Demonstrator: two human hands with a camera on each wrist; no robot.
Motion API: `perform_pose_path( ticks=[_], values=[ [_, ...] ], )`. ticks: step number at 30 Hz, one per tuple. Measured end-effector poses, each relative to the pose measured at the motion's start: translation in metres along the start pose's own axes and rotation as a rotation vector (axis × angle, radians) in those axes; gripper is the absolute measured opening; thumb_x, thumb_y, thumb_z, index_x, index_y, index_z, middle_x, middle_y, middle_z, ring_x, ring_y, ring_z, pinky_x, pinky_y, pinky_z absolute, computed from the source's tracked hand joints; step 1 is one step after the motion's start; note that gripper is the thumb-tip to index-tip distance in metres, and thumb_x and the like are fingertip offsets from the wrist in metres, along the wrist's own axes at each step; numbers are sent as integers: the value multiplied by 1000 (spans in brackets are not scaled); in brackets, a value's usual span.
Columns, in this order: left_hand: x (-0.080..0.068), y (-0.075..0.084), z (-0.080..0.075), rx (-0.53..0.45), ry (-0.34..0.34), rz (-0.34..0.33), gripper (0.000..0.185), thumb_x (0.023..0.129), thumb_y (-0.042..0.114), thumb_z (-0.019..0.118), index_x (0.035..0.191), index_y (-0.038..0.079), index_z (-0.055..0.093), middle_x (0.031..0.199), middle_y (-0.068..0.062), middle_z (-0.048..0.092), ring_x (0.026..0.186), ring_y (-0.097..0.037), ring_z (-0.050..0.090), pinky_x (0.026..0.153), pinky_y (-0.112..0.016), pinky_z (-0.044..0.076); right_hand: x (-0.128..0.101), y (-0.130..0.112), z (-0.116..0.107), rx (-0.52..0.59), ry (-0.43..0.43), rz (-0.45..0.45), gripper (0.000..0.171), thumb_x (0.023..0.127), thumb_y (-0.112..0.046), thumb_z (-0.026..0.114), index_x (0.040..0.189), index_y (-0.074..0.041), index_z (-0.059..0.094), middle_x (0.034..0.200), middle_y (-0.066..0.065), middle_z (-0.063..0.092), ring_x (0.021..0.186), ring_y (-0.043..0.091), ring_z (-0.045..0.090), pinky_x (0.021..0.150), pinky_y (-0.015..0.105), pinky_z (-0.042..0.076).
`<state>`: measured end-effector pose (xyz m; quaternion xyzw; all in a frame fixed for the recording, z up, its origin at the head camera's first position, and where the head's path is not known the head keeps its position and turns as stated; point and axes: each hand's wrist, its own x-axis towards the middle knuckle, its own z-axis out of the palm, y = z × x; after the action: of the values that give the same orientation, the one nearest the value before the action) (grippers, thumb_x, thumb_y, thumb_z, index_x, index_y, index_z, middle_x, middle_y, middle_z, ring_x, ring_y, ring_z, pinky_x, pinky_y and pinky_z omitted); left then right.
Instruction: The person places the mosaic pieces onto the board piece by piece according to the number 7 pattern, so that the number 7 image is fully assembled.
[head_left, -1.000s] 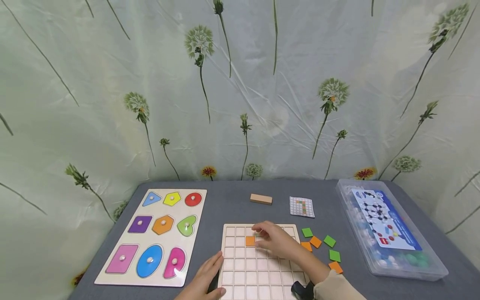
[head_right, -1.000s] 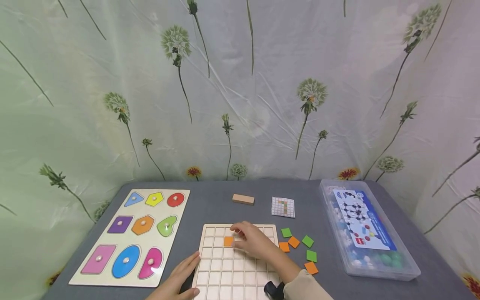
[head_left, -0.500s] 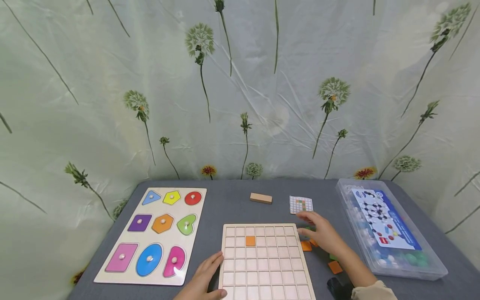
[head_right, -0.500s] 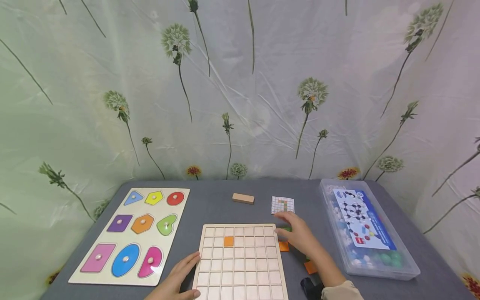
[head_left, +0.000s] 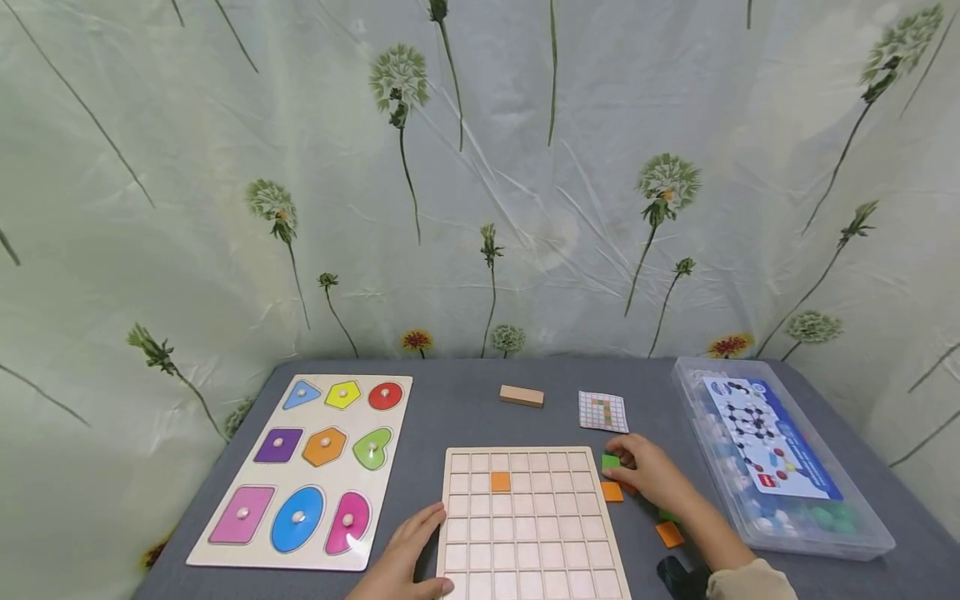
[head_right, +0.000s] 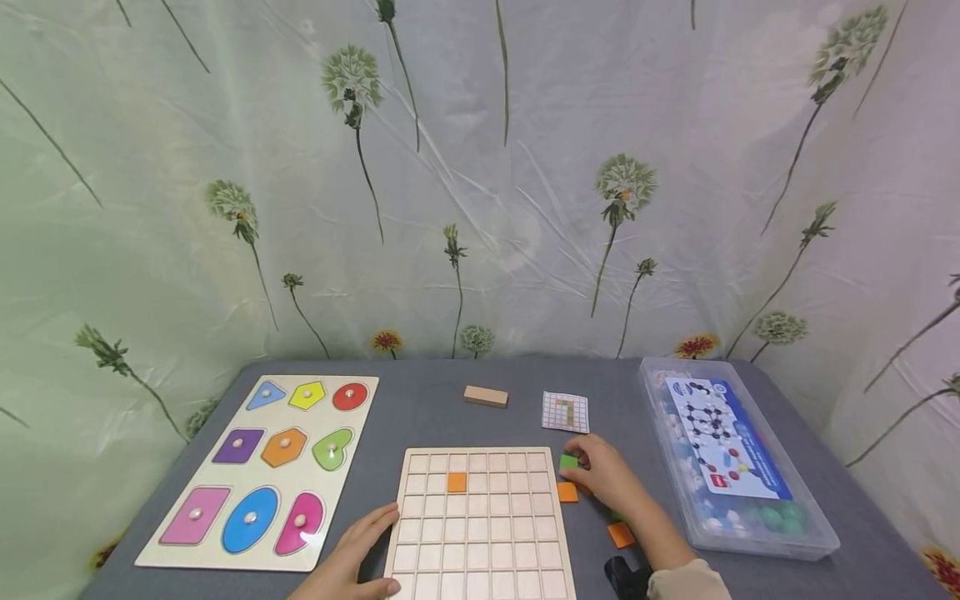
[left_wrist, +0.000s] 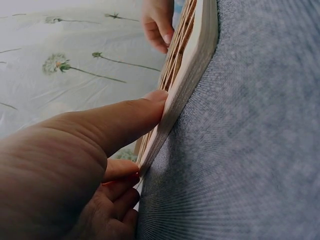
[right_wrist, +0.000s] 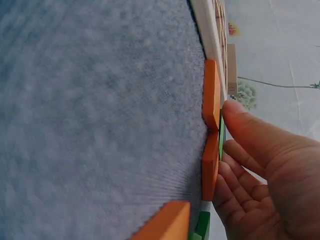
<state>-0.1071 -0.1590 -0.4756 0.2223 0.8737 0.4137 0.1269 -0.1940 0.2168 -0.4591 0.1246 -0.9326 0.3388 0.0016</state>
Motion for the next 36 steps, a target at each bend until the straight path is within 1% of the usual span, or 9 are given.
perform_pose_path(
  ticks=[3,7,10,15,17,21,27,31,36],
  values=[
    [0,0,0,4,2,3,80,78,38,68,135,-5,32,135,-24,29,116,-44,28,83,-64,30,0,0,0,23,-8,25,28,75,-8,71,100,-1,61,90,3,52,78,16,50,67,32,44],
    [-1,1,-1,17,6,17,80,78,37,68,134,-6,32,135,-24,29,115,-44,28,82,-64,30,0,0,-1,38,-23,44,22,76,-4,70,96,-1,61,88,4,50,77,16,49,67,31,43],
    [-1,1,-1,17,5,12,80,78,37,68,134,-6,32,135,-24,29,115,-44,28,82,-64,30,1,-1,-2,67,-31,53,19,78,-7,68,95,-3,61,88,4,51,78,17,49,67,32,43],
    [-1,-1,-1,22,5,4,80,78,39,67,135,-6,32,135,-24,29,115,-43,28,83,-64,30,4,-10,-5,167,-20,75,24,81,-15,67,101,-5,59,93,2,56,82,17,53,69,32,45],
    [-1,-1,-1,24,6,5,81,78,39,67,135,-6,32,135,-23,30,115,-43,28,83,-64,30,4,-17,-5,178,-11,47,25,81,-16,66,103,-6,59,93,1,57,84,17,54,71,32,45],
    [0,-2,0,22,1,3,81,78,40,67,135,-5,32,135,-23,29,116,-43,28,83,-63,30,7,-35,-2,175,13,-48,26,82,-16,66,105,-7,59,94,-1,57,86,16,54,73,32,45],
    [0,-2,0,33,-6,-2,83,77,42,67,135,-5,32,136,-22,29,116,-43,28,83,-63,31,10,-65,11,188,22,-183,28,82,-19,66,107,-8,60,99,-1,56,90,19,53,78,34,44],
    [0,-2,-1,43,1,4,82,77,42,67,135,-5,32,135,-22,30,116,-43,29,83,-62,31,13,-76,27,226,-17,-223,26,83,-20,65,106,-8,60,99,-1,55,90,21,53,78,32,44],
    [0,-2,0,65,11,16,82,77,43,67,134,-5,33,135,-22,31,116,-42,30,83,-61,32,17,-74,48,284,-134,-212,25,83,-20,66,104,-8,61,96,0,54,87,20,51,75,29,44]
  ],
)
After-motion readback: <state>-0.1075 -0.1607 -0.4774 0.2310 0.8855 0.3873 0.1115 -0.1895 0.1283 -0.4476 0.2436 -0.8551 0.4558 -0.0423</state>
